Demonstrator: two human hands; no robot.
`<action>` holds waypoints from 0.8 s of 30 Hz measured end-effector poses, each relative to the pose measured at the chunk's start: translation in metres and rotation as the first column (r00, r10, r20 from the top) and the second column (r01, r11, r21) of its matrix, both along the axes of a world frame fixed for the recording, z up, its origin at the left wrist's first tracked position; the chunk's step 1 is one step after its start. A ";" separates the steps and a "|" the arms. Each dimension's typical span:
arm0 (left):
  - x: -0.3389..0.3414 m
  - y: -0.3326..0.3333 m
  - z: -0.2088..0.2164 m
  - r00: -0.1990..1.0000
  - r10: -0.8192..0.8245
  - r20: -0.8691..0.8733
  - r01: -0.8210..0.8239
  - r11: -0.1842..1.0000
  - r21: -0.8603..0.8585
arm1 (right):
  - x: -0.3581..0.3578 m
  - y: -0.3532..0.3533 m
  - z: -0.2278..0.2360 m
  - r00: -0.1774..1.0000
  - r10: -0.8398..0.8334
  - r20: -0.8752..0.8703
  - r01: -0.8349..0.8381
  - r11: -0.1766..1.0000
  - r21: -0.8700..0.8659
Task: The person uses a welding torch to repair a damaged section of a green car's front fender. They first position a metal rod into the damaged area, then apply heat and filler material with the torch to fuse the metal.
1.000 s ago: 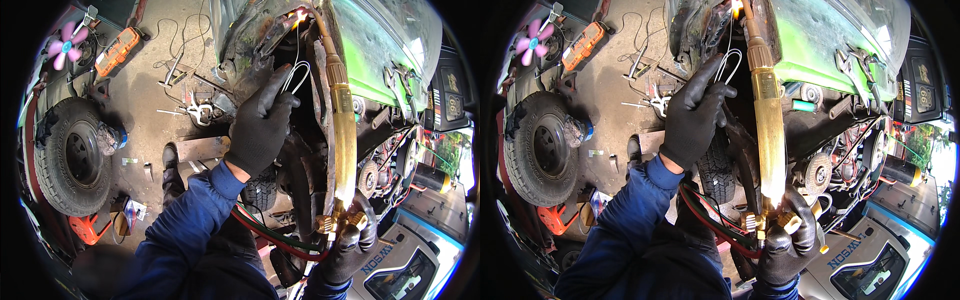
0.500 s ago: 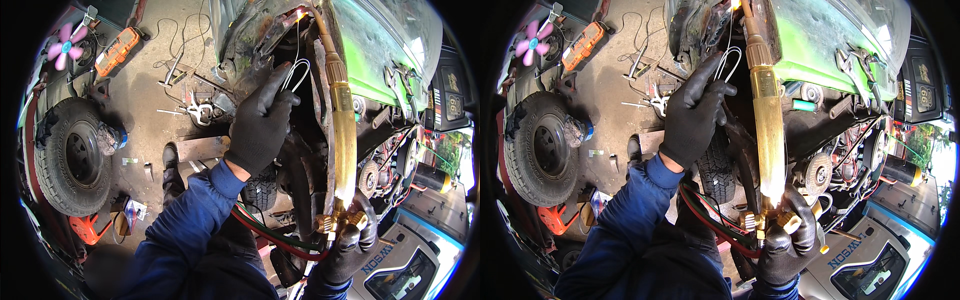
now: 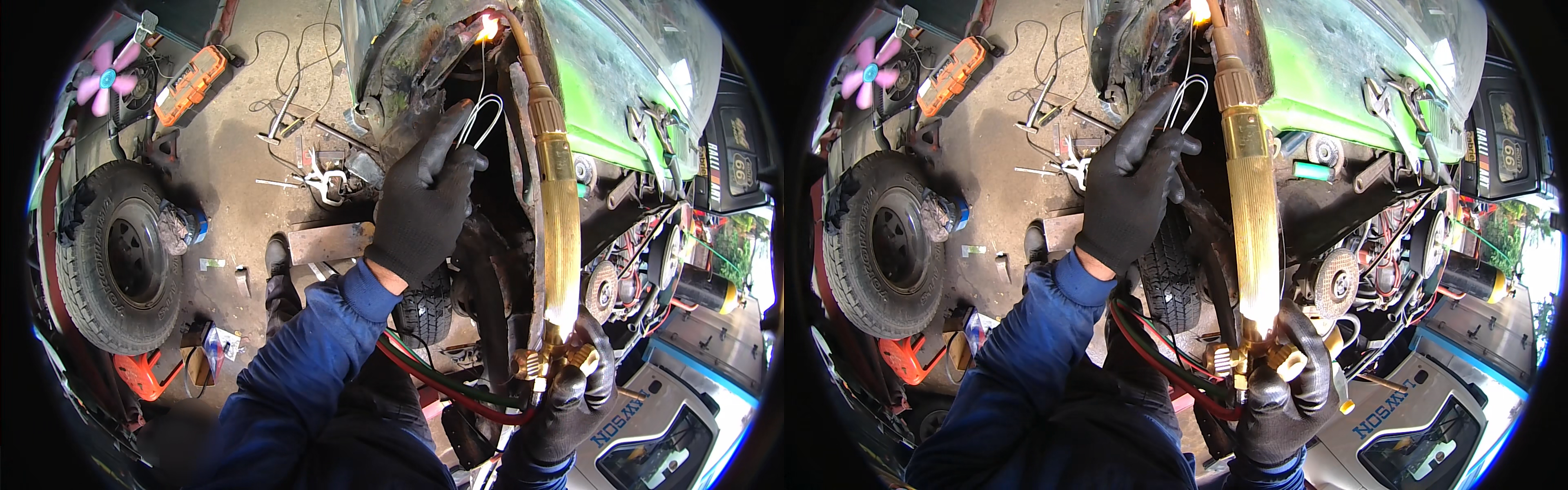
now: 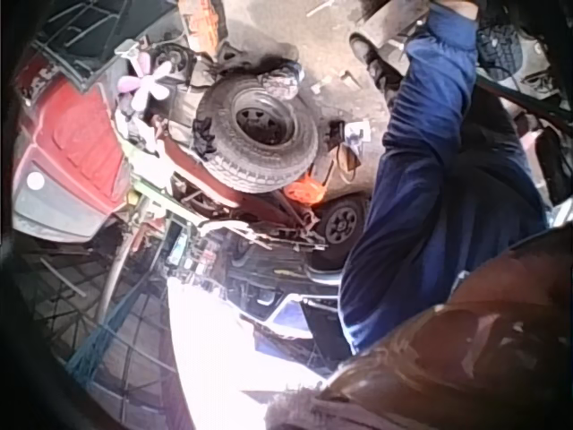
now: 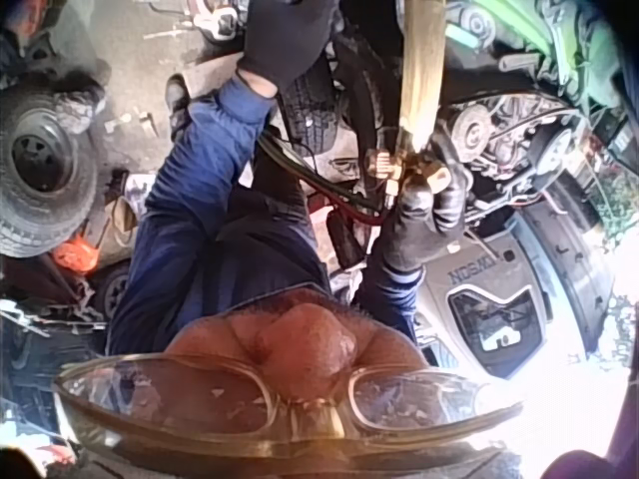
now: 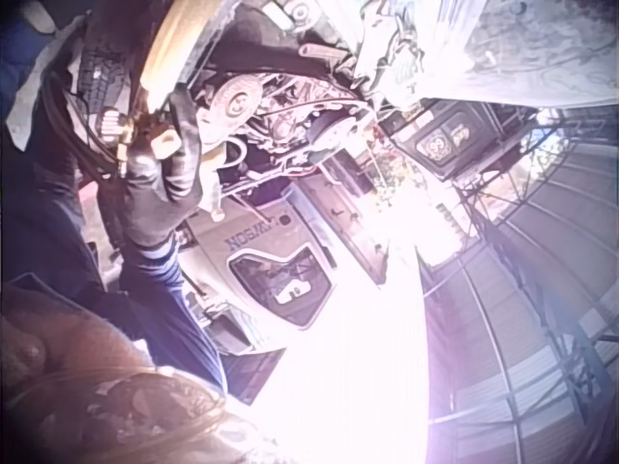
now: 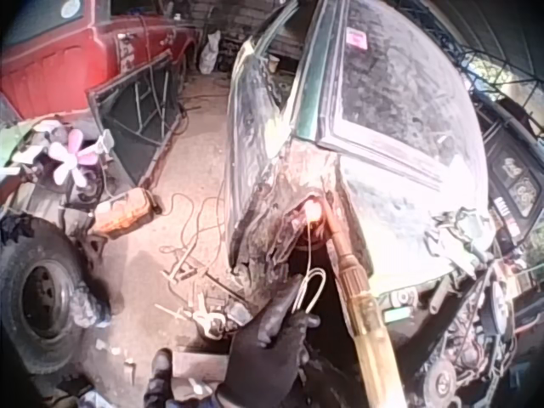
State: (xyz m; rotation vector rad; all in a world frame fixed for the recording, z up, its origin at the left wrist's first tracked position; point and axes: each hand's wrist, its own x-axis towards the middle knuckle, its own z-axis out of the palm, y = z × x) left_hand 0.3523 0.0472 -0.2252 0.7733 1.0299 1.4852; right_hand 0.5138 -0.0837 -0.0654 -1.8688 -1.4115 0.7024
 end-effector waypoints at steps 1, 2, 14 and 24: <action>0.000 0.000 0.000 1.000 -0.006 -0.008 0.006 1.000 -0.015 | 0.000 0.000 0.000 1.000 0.008 -0.011 -0.008 1.000 0.010; -0.001 0.000 0.001 1.000 -0.005 0.007 0.005 1.000 -0.010 | 0.000 0.000 -0.001 1.000 0.012 -0.010 -0.012 1.000 0.018; -0.001 -0.001 0.002 1.000 -0.002 0.025 0.003 1.000 -0.011 | 0.005 -0.005 -0.001 1.000 -0.024 -0.016 0.024 1.000 -0.001; 0.000 -0.001 0.003 0.998 0.000 0.055 0.001 1.000 -0.011 | 0.006 -0.004 0.002 0.999 -0.031 -0.020 0.030 0.998 -0.063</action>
